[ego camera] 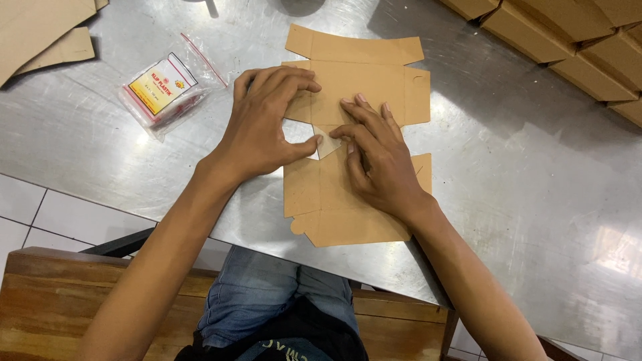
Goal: Assembling a cardboard food box from a flat cutout by folding and tucking flaps.
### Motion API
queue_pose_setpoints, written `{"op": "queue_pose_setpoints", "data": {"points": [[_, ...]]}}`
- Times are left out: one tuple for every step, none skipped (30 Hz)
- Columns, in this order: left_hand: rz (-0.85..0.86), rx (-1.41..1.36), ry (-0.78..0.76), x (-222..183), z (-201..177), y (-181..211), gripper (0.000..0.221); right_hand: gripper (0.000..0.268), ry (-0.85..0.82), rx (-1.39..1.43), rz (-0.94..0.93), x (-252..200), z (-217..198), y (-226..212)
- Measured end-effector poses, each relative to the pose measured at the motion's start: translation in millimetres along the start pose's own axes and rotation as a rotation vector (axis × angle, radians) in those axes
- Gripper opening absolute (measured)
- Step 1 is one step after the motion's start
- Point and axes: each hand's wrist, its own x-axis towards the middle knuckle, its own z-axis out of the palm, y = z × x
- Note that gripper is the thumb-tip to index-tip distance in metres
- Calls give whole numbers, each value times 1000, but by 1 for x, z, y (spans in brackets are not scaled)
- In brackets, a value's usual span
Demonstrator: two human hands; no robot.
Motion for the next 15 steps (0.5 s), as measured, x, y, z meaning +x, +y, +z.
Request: {"op": "queue_pose_setpoints", "data": {"points": [[1,0,1,0,1,0,58,31,1,0,-1,0,0,0],[-6,-1,21,0,2,-1,54,31,1,0,-3,0,0,1],[-13,-3,41,0,3,-1,50,32,2,0,-5,0,0,1],[-13,-3,40,0,4,-1,50,32,3,0,-5,0,0,0],[-8,-1,55,0,4,-1,47,32,1,6,-6,0,0,0],[-2,0,69,0,5,-1,43,33,0,13,-8,0,-1,-1],[-1,1,68,0,4,-1,43,33,1,13,-7,0,0,0],[1,10,56,0,4,0,42,33,-5,6,-3,-1,0,0],[5,19,44,1,3,0,41,33,-11,-3,1,-1,0,1],[8,19,44,1,2,0,41,33,-9,-4,1,-2,0,0],[-19,1,19,1,2,0,45,32,-3,-4,2,-1,0,0],[-45,-18,-7,1,1,0,49,30,3,-3,3,0,0,-1],[-43,-10,-2,1,1,-1,49,30,8,-2,-4,0,1,0],[-80,-74,-21,1,0,-2,54,31,-6,5,60,1,3,1],[-116,-142,-39,1,1,-2,60,31,-22,11,127,0,4,2]]}}
